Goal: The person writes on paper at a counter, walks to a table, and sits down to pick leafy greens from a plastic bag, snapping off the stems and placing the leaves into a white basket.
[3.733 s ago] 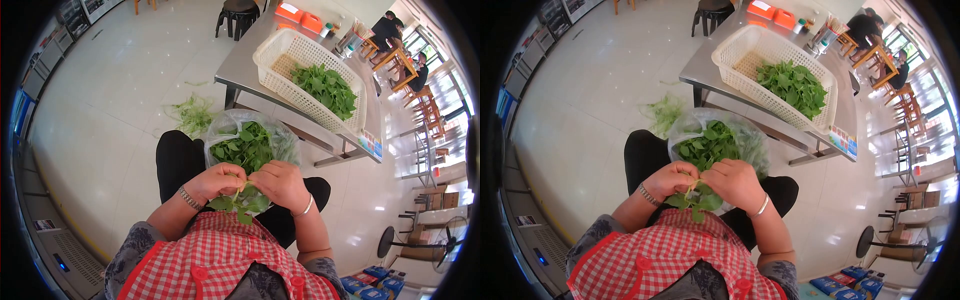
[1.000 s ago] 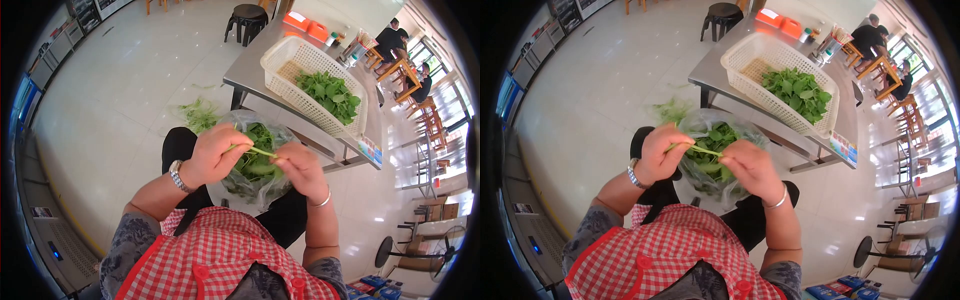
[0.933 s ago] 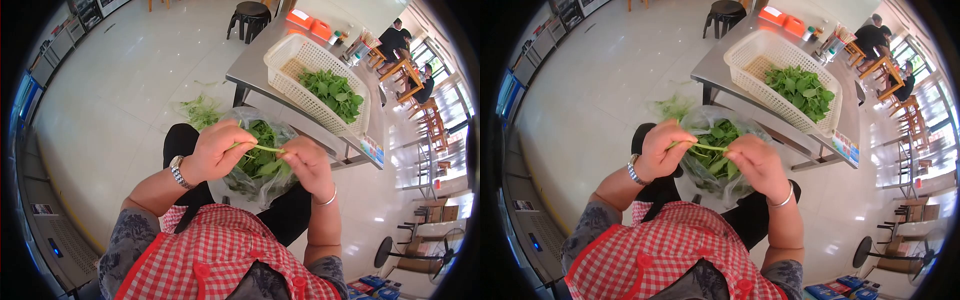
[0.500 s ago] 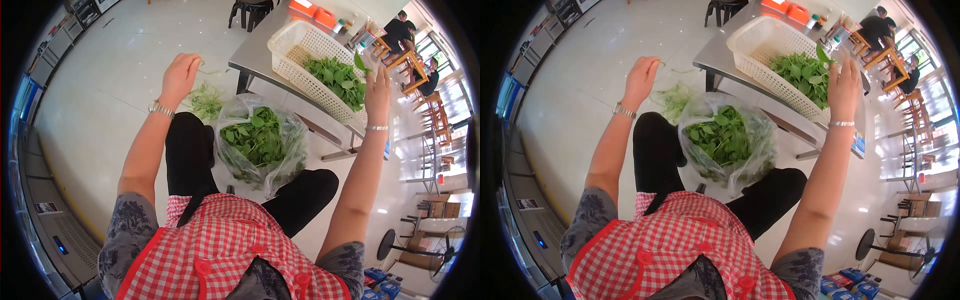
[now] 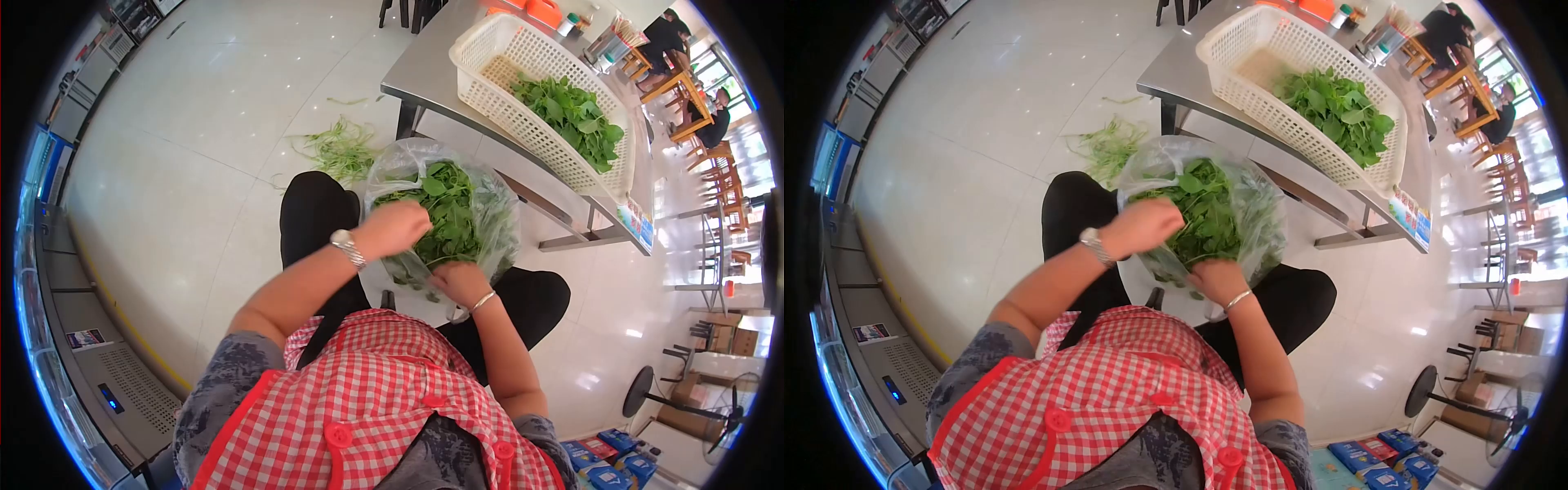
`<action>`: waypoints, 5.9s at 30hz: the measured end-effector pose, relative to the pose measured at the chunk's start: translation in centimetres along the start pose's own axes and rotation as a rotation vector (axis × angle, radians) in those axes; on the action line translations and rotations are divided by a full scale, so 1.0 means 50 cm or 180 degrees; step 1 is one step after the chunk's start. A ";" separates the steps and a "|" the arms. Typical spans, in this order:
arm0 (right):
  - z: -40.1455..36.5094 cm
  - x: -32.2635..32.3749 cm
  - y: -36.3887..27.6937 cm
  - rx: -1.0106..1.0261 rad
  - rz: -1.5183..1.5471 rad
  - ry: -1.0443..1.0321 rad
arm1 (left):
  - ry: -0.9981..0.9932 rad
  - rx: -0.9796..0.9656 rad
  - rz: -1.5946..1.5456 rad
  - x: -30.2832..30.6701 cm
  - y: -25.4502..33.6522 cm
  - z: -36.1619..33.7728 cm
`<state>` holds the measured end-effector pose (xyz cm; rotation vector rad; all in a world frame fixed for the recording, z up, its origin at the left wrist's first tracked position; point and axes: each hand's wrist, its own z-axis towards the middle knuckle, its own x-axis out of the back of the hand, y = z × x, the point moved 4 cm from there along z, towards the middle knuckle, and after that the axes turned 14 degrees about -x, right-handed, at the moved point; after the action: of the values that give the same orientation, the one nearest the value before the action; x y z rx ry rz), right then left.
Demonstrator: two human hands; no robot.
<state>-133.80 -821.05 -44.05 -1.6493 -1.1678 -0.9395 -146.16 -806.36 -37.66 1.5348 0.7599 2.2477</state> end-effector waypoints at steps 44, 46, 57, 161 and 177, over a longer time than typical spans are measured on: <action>-0.015 0.086 -0.013 -0.0525 0.4457 0.0331 | 0.1805 0.1614 -0.6421 0.023 0.054 0.074; -0.034 0.119 -0.017 -0.0723 0.5178 -0.0089 | 0.1753 0.1582 -0.5327 0.015 0.054 0.063; -0.057 0.178 0.009 -0.0695 0.5931 0.0089 | -0.0248 0.1140 -0.3669 -0.026 0.150 -0.003; -0.044 0.163 -0.046 -0.0902 0.4256 0.1288 | 0.1714 -0.0370 -0.0779 0.036 0.183 0.000; -0.051 0.140 -0.058 -0.1128 0.5953 0.0441 | 0.1399 -0.0228 0.0155 0.030 0.162 -0.002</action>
<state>-134.93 -820.93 -36.14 -1.9587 0.8340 0.0564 -146.53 -812.14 -31.80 1.0451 0.7481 2.6556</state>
